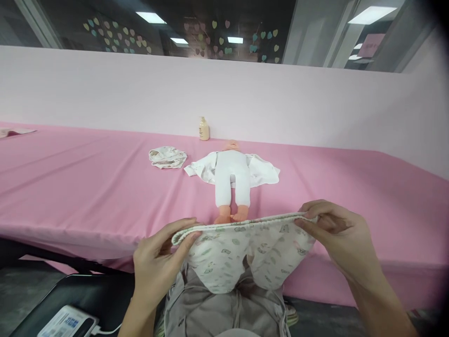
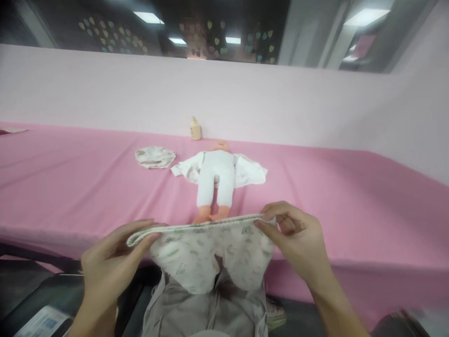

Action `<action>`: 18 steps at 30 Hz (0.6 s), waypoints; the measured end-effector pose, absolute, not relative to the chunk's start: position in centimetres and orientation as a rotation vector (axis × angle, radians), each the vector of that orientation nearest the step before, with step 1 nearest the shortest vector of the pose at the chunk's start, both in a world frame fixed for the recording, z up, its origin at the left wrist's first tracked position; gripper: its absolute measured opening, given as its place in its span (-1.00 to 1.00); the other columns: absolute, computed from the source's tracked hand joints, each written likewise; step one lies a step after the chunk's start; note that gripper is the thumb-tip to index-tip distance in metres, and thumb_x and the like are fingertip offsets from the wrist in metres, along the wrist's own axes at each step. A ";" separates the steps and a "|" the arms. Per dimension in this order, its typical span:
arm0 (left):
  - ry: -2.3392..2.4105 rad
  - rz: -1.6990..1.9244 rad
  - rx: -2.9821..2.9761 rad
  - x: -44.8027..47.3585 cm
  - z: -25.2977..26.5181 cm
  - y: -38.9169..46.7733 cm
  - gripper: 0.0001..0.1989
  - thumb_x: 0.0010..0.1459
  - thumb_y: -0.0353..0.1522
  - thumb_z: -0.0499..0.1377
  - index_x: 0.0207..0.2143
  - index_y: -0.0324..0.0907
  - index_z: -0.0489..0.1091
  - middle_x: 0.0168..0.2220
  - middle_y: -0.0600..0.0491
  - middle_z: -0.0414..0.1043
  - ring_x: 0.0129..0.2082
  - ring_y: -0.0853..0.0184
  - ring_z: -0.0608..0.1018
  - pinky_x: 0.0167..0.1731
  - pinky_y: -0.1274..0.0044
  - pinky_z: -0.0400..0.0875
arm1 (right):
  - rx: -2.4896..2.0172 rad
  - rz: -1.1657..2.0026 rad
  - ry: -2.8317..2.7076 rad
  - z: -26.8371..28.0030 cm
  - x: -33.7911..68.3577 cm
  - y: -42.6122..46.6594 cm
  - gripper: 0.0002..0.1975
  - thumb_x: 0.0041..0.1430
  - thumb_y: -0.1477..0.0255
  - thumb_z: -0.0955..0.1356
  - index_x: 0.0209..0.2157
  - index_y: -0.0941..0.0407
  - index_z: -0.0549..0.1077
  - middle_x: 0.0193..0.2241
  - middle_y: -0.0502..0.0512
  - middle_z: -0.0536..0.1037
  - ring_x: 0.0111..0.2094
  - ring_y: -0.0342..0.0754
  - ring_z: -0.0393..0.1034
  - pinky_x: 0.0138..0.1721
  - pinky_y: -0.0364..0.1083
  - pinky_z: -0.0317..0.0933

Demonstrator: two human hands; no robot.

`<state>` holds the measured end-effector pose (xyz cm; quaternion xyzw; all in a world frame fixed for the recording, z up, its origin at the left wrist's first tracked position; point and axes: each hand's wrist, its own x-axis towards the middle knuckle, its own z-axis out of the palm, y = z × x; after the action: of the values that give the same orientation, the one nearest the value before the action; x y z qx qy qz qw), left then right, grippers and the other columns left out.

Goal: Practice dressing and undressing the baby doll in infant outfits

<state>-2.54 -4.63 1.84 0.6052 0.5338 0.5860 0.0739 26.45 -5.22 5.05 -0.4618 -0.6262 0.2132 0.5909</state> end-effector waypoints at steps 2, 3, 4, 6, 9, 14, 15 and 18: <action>1.644 1.699 1.884 -2.9 2.0 -4.6 -0.85 0.01 -0.29 0.27 -0.32 -0.07 0.54 -0.46 0.16 0.53 -0.64 0.49 0.37 -0.61 0.64 0.28 | -1.104 0.432 -1.422 5.2 26.3 -5.3 -0.86 -0.08 0.45 0.49 -0.44 0.06 0.47 -0.45 0.02 0.50 -0.41 -0.11 0.42 -0.48 -0.20 0.34; 1.650 1.650 1.916 -3.3 2.0 -4.5 -0.83 0.01 -0.28 0.27 -0.28 -0.05 0.54 -0.49 0.17 0.52 -0.69 0.52 0.30 -0.64 0.64 0.23 | -1.139 0.395 -1.412 5.3 26.3 -5.2 -0.85 -0.08 0.43 0.48 -0.42 0.06 0.47 -0.46 0.02 0.50 -0.42 -0.11 0.42 -0.48 -0.20 0.34; 1.650 1.597 1.930 -3.6 2.1 -4.3 -0.79 0.01 -0.28 0.26 -0.24 -0.04 0.54 -0.52 0.17 0.49 -0.71 0.54 0.23 -0.66 0.64 0.20 | -1.182 0.357 -1.411 5.3 26.4 -4.9 -0.84 -0.07 0.41 0.48 -0.39 0.06 0.47 -0.45 0.02 0.51 -0.43 -0.11 0.42 -0.48 -0.19 0.34; 1.635 1.498 1.880 -4.0 2.1 -3.6 -0.71 -0.01 -0.26 0.28 -0.17 -0.06 0.52 -0.60 0.19 0.39 -0.73 0.55 0.16 -0.67 0.64 0.15 | -1.281 0.302 -1.447 5.3 26.5 -4.0 -0.82 -0.04 0.38 0.46 -0.35 0.06 0.46 -0.41 0.03 0.52 -0.43 -0.10 0.43 -0.49 -0.18 0.34; 1.573 1.460 1.606 -2.8 1.8 -2.2 -0.61 -0.09 -0.22 0.33 -0.16 -0.14 0.51 -0.74 0.25 0.10 -0.73 0.55 0.12 -0.71 0.66 0.07 | -1.354 0.170 -1.482 4.7 25.1 -2.5 -0.84 0.05 0.36 0.40 -0.29 0.08 0.44 -0.36 0.06 0.52 -0.43 -0.10 0.42 -0.51 -0.16 0.34; 1.292 1.494 1.052 3.4 1.2 -4.2 -0.57 -0.06 -0.15 0.30 -0.15 -0.18 0.49 -0.71 0.23 0.12 -0.76 0.57 0.15 -0.77 0.69 0.07 | -1.152 -0.127 -1.484 2.0 17.2 -4.1 -0.85 0.15 0.50 0.32 -0.21 0.10 0.42 -0.35 0.11 0.50 -0.35 -0.08 0.45 -0.41 -0.13 0.40; 1.178 1.476 0.982 4.7 1.1 -5.5 -0.55 -0.02 -0.14 0.27 -0.10 -0.17 0.48 -0.62 0.15 0.29 -0.70 0.52 0.30 -0.69 0.67 0.23 | -1.092 -0.160 -1.517 1.3 15.7 -5.0 -0.77 0.15 0.53 0.30 -0.13 0.11 0.41 -0.25 0.17 0.50 -0.23 -0.02 0.45 -0.30 -0.08 0.42; 0.945 1.541 0.859 6.9 1.2 -9.2 -0.52 0.09 -0.14 0.18 0.06 -0.07 0.37 -0.24 -0.03 0.50 -0.33 0.30 0.55 -0.32 0.53 0.46 | -1.015 -0.179 -1.537 -0.1 13.3 -7.3 -0.58 0.13 0.53 0.32 0.05 0.14 0.33 0.04 0.31 0.34 0.02 0.13 0.33 -0.15 0.03 0.41</action>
<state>6.89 -9.24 1.15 0.3614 0.3976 0.6482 0.5395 13.33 -7.32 -0.06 -0.4380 -0.6634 -0.0773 0.6018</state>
